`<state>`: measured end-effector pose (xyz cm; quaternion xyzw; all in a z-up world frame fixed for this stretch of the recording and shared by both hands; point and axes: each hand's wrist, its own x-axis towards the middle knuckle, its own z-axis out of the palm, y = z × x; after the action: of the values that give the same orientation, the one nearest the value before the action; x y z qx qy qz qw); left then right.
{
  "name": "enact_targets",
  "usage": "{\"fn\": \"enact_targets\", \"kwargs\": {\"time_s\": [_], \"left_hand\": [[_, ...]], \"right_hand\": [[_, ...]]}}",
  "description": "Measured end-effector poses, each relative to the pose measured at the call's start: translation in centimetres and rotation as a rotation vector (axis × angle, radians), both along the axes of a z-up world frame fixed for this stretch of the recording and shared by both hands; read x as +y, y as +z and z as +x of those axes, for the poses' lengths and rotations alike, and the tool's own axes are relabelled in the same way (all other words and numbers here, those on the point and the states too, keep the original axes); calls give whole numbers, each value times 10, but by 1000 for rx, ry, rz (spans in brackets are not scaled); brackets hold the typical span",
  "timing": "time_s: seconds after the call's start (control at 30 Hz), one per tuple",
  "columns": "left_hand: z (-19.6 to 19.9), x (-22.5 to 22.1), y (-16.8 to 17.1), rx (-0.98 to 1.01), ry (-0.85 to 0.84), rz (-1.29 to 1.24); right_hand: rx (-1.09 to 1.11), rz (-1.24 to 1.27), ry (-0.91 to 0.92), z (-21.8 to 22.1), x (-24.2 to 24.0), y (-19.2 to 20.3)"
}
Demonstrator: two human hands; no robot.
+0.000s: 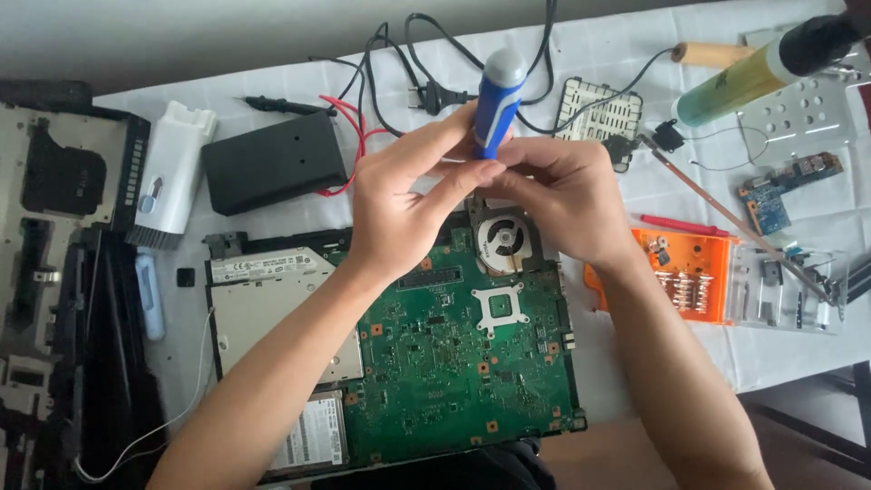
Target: Removing the bottom casing of a laptop using a screwdriver to access internal components.
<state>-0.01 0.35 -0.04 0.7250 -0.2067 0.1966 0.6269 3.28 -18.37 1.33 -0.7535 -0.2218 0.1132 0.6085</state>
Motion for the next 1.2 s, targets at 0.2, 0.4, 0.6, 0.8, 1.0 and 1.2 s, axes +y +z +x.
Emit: {"fn": "enact_targets", "kwargs": {"time_s": [0.2,0.4,0.6,0.8,1.0,1.2], "left_hand": [[-1,-1,-1,7,3,6],[-1,0,2,-5,5,26],[-1,1,4,-12,-2,25],[-1,3,0,10,20,65],[-2,5,7,101,-46,22],[0,5,14,130,-21,1]], "right_hand": [[-5,-31,-9,-3,1,5],[60,-21,-47,-4,2,4],[63,-61,-57,-4,2,6],[8,-138,-82,-6,2,5],[52,-128,-96,-6,2,4],[58,14,5,-2,1,-6]]}}
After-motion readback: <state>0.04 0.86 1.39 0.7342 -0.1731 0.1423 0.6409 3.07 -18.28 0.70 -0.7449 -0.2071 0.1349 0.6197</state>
